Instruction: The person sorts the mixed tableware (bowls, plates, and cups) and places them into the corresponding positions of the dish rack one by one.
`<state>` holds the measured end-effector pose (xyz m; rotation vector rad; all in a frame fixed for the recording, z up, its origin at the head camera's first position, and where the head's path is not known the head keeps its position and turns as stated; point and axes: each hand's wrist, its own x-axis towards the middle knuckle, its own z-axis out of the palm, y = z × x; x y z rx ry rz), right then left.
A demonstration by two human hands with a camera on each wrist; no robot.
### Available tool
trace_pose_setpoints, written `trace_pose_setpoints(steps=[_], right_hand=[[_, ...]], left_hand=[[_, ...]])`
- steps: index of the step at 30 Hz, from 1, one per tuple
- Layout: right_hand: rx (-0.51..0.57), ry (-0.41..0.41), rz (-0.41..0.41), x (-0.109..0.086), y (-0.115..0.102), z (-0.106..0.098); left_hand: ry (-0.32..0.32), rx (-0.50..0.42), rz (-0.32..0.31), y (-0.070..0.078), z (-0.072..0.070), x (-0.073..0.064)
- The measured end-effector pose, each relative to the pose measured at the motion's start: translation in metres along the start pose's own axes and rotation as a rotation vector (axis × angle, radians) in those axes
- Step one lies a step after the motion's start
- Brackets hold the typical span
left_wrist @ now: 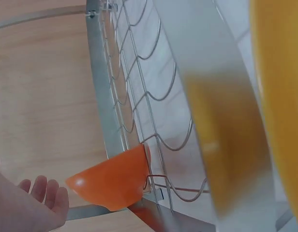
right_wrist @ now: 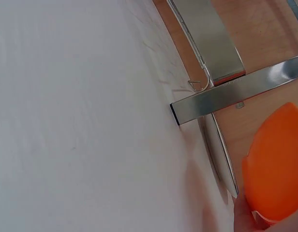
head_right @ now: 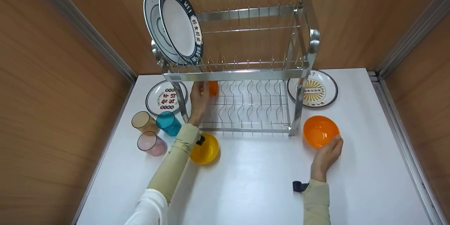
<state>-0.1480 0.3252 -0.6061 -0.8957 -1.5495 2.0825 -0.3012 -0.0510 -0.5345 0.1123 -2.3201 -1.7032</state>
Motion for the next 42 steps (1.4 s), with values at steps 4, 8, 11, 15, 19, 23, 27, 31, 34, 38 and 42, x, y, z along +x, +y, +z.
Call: trace_pose_setpoints(steps=[4, 8, 11, 15, 19, 23, 27, 31, 34, 38, 42], right_hand=[[0.007, -0.028, -0.024, -0.011, -0.001, -0.003], [0.005, -0.052, -0.055, -0.022, -0.003, -0.006], [-0.015, -0.086, -0.086, -0.03, -0.001, -0.006], [-0.054, -0.154, -0.137, -0.041, 0.003, -0.004], [-0.086, -0.216, -0.149, -0.049, 0.005, 0.0], [-0.132, -0.248, -0.148, -0.058, 0.007, 0.005], [-0.16, -0.265, -0.171, -0.068, 0.007, 0.009], [-0.177, -0.285, -0.187, -0.076, 0.006, 0.013], [-0.187, -0.301, -0.184, -0.081, 0.006, 0.017], [-0.178, -0.334, -0.183, -0.088, 0.005, 0.022], [-0.189, -0.367, -0.198, -0.094, 0.005, 0.027]], left_hand=[[-0.014, -0.026, 0.03, 0.004, 0.001, -0.011], [-0.02, -0.031, 0.041, 0.01, 0.003, -0.024], [-0.022, -0.035, 0.056, 0.013, 0.003, -0.035], [-0.019, -0.024, 0.09, 0.016, 0.002, -0.051], [-0.007, -0.012, 0.141, 0.018, 0.001, -0.065], [-0.018, -0.046, 0.171, 0.018, 0.003, -0.077], [-0.052, -0.076, 0.163, 0.019, 0.006, -0.089], [-0.084, -0.084, 0.156, 0.019, 0.01, -0.101], [-0.111, -0.091, 0.169, 0.019, 0.013, -0.109], [-0.149, -0.109, 0.193, 0.019, 0.018, -0.12], [-0.184, -0.12, 0.192, 0.019, 0.022, -0.129]])
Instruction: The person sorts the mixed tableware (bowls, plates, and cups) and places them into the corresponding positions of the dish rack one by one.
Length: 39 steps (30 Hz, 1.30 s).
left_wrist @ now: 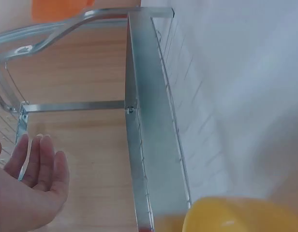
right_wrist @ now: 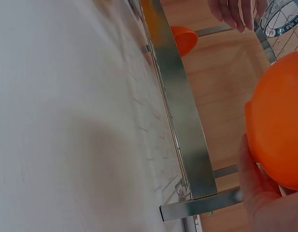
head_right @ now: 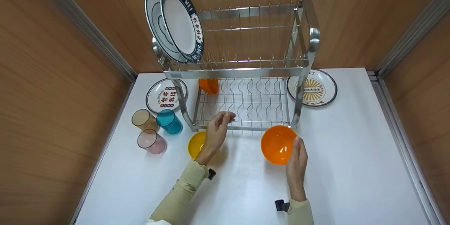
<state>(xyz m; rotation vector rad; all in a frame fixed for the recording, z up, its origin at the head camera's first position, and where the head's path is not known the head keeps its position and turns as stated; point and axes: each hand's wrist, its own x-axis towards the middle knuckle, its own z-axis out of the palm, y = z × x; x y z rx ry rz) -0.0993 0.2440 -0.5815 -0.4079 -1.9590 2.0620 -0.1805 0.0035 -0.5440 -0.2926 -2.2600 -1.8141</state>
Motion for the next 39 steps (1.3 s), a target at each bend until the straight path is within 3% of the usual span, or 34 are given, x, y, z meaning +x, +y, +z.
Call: trace_pose_setpoints(steps=[11, 22, 28, 33, 39], right_hand=[[-0.027, -0.057, -0.045, -0.009, -0.003, 0.016], [-0.027, -0.086, -0.019, -0.016, -0.006, 0.035], [-0.026, -0.1, -0.018, -0.017, -0.007, 0.043], [-0.025, -0.098, -0.017, -0.016, -0.008, 0.049], [-0.058, -0.078, -0.064, -0.014, -0.008, 0.053]], left_hand=[[-0.076, -0.013, -0.05, 0.003, 0.014, -0.018], [-0.173, -0.124, -0.117, 0.005, 0.027, -0.031], [-0.251, -0.17, -0.116, 0.004, 0.031, -0.037], [-0.355, -0.23, -0.129, 0.004, 0.033, -0.041], [-0.444, -0.324, -0.202, 0.006, 0.036, -0.046]])
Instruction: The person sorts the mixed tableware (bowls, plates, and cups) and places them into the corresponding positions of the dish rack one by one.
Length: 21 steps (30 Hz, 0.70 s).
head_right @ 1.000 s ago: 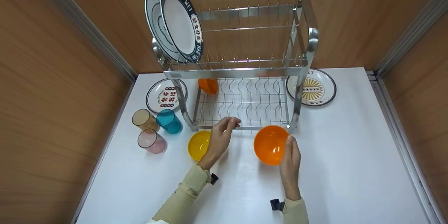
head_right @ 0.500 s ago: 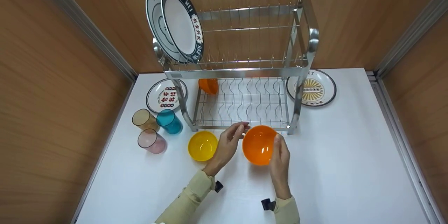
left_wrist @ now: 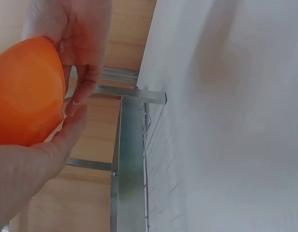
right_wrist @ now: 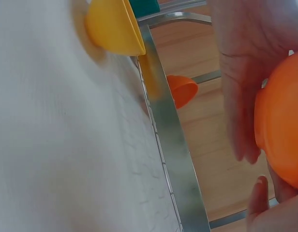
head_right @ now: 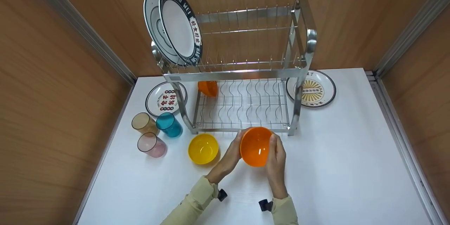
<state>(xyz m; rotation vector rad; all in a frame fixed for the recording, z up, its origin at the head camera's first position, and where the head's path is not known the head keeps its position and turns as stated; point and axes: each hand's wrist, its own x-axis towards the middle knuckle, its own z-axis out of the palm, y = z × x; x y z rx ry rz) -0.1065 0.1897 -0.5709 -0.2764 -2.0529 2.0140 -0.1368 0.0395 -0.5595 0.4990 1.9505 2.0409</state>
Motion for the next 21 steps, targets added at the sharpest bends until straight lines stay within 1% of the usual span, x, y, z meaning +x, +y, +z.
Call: trace_pose_setpoints(steps=[2, 5, 8, 10, 16, 21], right_hand=[[-0.004, -0.002, -0.004, 0.0, 0.0, 0.0], [-0.003, -0.015, -0.008, 0.002, 0.0, -0.001], [-0.004, -0.026, -0.01, 0.004, -0.001, -0.002], [-0.004, -0.03, -0.018, 0.004, -0.002, -0.001], [-0.001, -0.039, -0.018, 0.009, -0.007, 0.001], [0.006, -0.04, -0.013, 0.015, -0.01, 0.002]], left_hand=[[-0.009, -0.055, -0.034, 0.001, 0.002, 0.0], [-0.009, -0.119, -0.066, 0.004, 0.004, 0.001], [-0.001, -0.119, -0.074, 0.007, 0.005, 0.003], [0.002, -0.112, -0.062, 0.009, 0.006, 0.003], [0.001, -0.092, 0.001, 0.011, 0.007, 0.005], [-0.004, -0.031, 0.043, 0.016, 0.008, 0.008]])
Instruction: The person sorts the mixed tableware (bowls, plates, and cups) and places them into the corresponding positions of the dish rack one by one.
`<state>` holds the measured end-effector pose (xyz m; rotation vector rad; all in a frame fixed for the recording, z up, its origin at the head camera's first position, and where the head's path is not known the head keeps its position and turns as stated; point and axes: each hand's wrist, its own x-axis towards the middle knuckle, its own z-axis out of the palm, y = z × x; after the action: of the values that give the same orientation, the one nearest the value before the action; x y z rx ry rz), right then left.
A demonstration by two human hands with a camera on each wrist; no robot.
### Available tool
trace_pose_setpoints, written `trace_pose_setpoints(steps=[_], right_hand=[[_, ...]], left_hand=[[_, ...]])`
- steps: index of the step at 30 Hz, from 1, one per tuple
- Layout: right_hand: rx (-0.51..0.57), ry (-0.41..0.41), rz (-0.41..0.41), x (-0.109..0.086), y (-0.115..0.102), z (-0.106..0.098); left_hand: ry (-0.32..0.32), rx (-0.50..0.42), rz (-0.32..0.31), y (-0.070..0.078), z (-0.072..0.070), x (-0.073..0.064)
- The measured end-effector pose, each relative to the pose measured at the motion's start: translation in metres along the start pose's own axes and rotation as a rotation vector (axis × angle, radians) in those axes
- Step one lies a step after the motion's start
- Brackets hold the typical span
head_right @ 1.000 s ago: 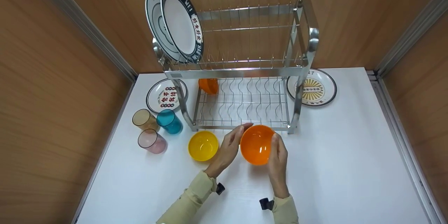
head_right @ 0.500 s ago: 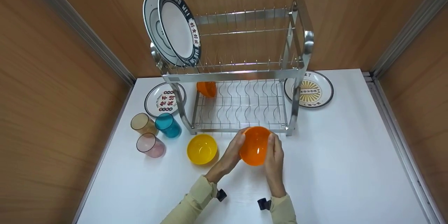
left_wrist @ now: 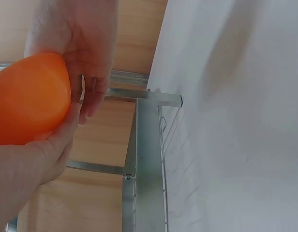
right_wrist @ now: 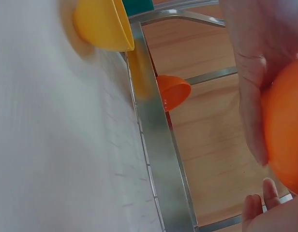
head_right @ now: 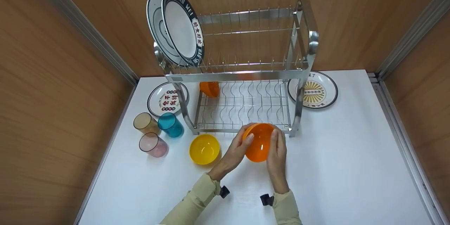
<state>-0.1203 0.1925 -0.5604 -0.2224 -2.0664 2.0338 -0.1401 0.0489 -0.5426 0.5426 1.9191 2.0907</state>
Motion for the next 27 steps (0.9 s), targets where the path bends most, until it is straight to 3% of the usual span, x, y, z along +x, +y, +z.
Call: trace_pose_setpoints(steps=[7, 16, 23, 27], right_hand=[[0.021, -0.019, -0.035, 0.005, -0.003, -0.001], [-0.03, -0.033, -0.012, 0.01, -0.009, -0.007], [-0.039, -0.013, -0.097, 0.016, -0.006, -0.015], [-0.051, 0.012, -0.094, 0.018, -0.006, -0.021]], left_hand=[[0.007, 0.088, 0.046, 0.006, 0.001, 0.006], [0.051, 0.16, 0.075, 0.01, -0.005, 0.014], [0.106, 0.188, 0.063, 0.013, -0.016, 0.023], [0.145, 0.189, 0.051, 0.016, -0.022, 0.028]])
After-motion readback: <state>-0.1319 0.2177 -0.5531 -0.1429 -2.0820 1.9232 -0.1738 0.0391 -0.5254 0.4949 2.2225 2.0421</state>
